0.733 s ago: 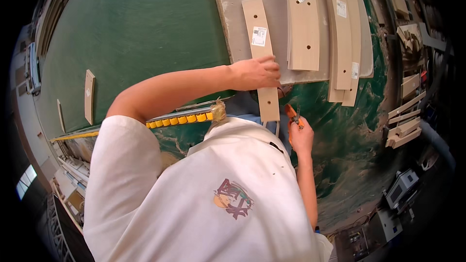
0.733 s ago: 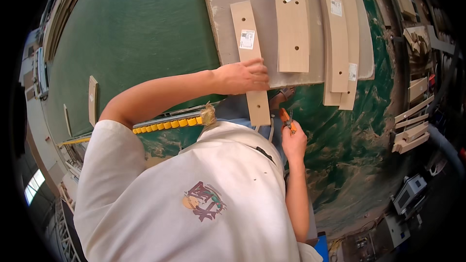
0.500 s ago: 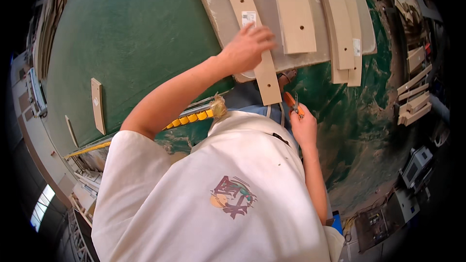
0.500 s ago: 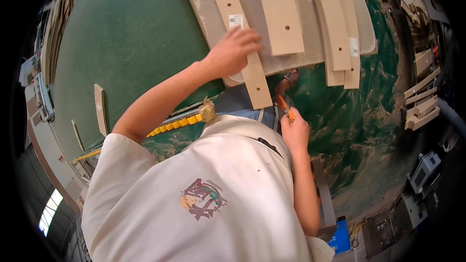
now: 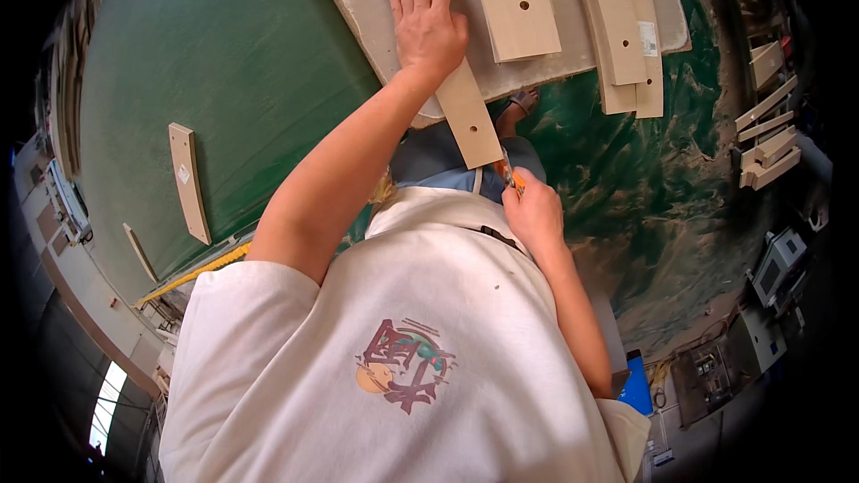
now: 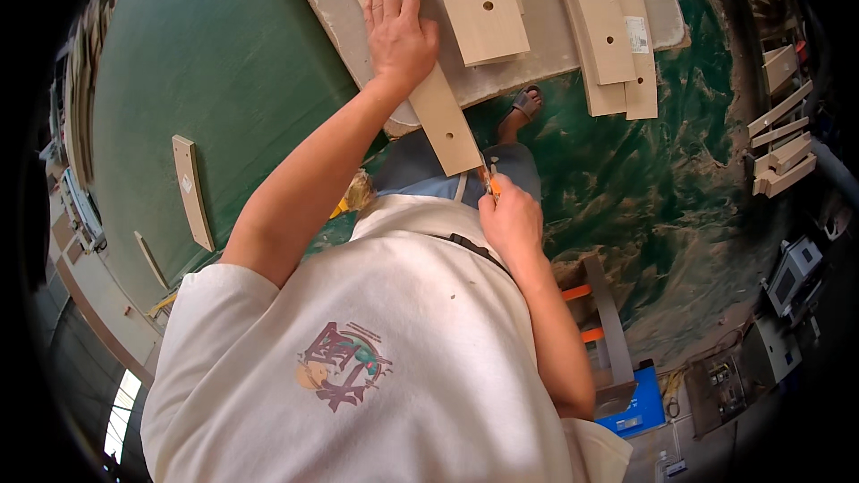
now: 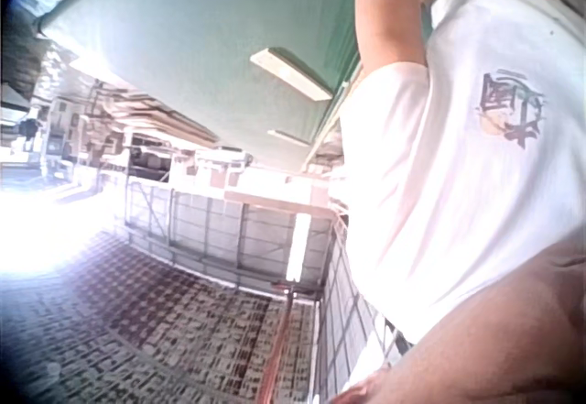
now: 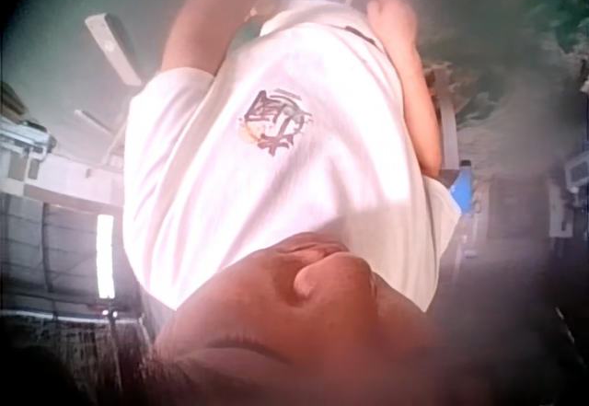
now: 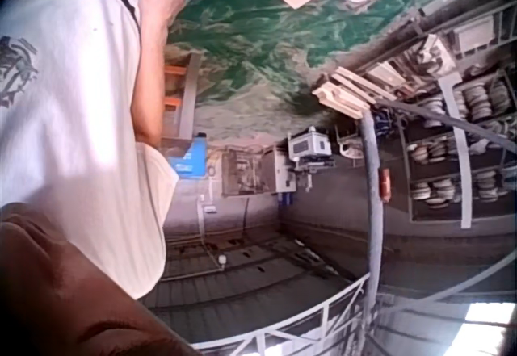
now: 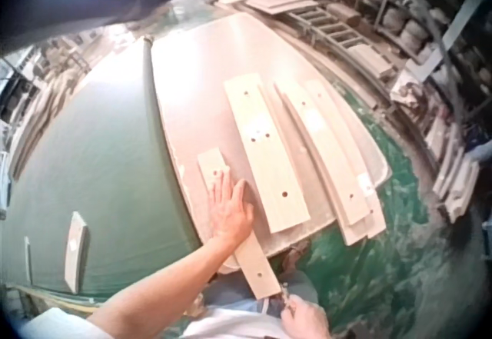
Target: The person feeds wooden panels into an industrial machine and uses a handheld orange scraper to clean the edges of the panels on a work table.
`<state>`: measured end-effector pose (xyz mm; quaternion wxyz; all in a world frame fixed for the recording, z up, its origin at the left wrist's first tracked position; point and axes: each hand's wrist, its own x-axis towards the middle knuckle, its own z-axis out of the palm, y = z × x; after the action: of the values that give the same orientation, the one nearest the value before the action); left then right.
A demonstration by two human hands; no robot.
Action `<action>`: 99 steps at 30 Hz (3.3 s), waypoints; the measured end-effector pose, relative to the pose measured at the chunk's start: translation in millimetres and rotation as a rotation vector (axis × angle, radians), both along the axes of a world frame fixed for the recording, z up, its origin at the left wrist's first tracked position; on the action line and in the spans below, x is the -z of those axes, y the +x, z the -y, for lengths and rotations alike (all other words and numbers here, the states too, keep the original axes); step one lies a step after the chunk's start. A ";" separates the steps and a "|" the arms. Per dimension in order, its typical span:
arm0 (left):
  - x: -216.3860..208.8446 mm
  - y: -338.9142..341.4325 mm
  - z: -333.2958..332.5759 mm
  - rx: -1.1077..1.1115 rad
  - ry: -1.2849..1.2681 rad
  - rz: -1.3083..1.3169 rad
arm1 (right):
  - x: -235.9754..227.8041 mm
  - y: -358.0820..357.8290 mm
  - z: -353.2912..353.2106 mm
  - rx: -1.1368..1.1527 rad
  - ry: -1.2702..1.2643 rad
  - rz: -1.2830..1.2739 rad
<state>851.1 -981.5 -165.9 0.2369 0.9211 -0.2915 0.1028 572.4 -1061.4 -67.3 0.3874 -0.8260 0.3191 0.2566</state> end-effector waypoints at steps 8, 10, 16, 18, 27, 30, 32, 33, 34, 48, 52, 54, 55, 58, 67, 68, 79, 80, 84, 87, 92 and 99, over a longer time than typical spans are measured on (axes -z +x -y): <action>-7.2 -1.2 2.6 0.000 0.004 0.027 | -7.3 1.6 -0.8 -0.013 -0.002 -0.014; -8.3 -0.2 3.2 -0.010 0.016 0.015 | -7.3 3.7 -0.6 -0.018 -0.004 -0.016; -8.0 -0.9 1.8 -0.010 -0.017 0.019 | 0.6 2.4 -4.8 -0.040 -0.023 -0.021; -8.5 -0.8 0.5 -0.015 -0.011 0.022 | 5.8 3.1 -5.8 -0.047 -0.016 -0.006; -7.6 1.4 -2.2 -0.036 -0.008 0.021 | 32.1 1.9 -12.2 -0.023 -0.048 0.047; -14.1 -4.7 -4.5 -0.072 0.045 -0.019 | 33.6 -7.2 -10.8 0.040 -0.035 0.087; -22.8 -6.7 -4.5 -0.102 0.012 -0.064 | 26.0 -11.3 -7.1 0.133 0.000 0.129; -23.5 -3.8 -7.6 -0.122 -0.049 -0.083 | 23.2 -11.4 -1.3 0.184 0.023 0.154; -24.8 -1.2 -10.9 -0.142 -0.111 -0.102 | 20.1 -12.9 4.8 0.233 0.046 0.179; -173.9 14.9 152.0 0.191 -0.228 -0.160 | -3.2 -114.8 86.8 0.557 0.191 0.078; -125.7 41.1 245.3 0.174 -0.034 -0.188 | 9.6 -138.7 88.8 0.598 0.122 0.263; -83.9 46.7 265.5 0.060 0.012 -0.193 | 0.8 -140.2 87.8 0.685 0.215 0.244; -68.6 52.1 269.2 0.008 0.036 -0.198 | 3.8 -147.6 88.4 0.674 0.215 0.240; -81.1 22.6 275.5 0.056 -0.049 -0.157 | 22.0 -178.8 89.9 0.691 0.184 0.211; -109.2 -1.3 6.8 -0.379 -0.476 -0.171 | -1.0 -141.4 111.4 0.412 0.111 0.272; -79.2 -4.3 -19.1 -0.325 -0.379 -0.125 | 2.5 -136.7 112.7 0.375 0.100 0.312; -69.9 -32.9 -8.9 -0.478 -0.094 -0.316 | -30.9 -72.9 139.1 0.198 0.087 0.168; -71.6 -29.3 -9.6 -0.501 -0.109 -0.343 | -34.5 -68.9 139.5 0.196 0.097 0.150; -96.3 -4.4 -29.7 -0.521 -0.089 -0.376 | -7.6 -73.8 150.3 0.122 0.056 0.194; -138.3 9.8 -89.5 -0.448 -0.134 -0.356 | 4.7 -86.7 151.2 0.128 0.000 0.186; -164.8 34.5 -260.5 -0.436 0.013 -0.085 | 44.1 -104.9 146.5 0.129 0.088 0.250; -193.3 38.9 -446.8 -0.426 0.172 -0.095 | -5.6 -60.2 104.7 0.097 0.043 0.069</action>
<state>890.0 -534.7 27.3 0.1439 0.9823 -0.0870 0.0819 512.1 -1166.1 -61.8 0.4277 -0.8094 0.3399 0.2153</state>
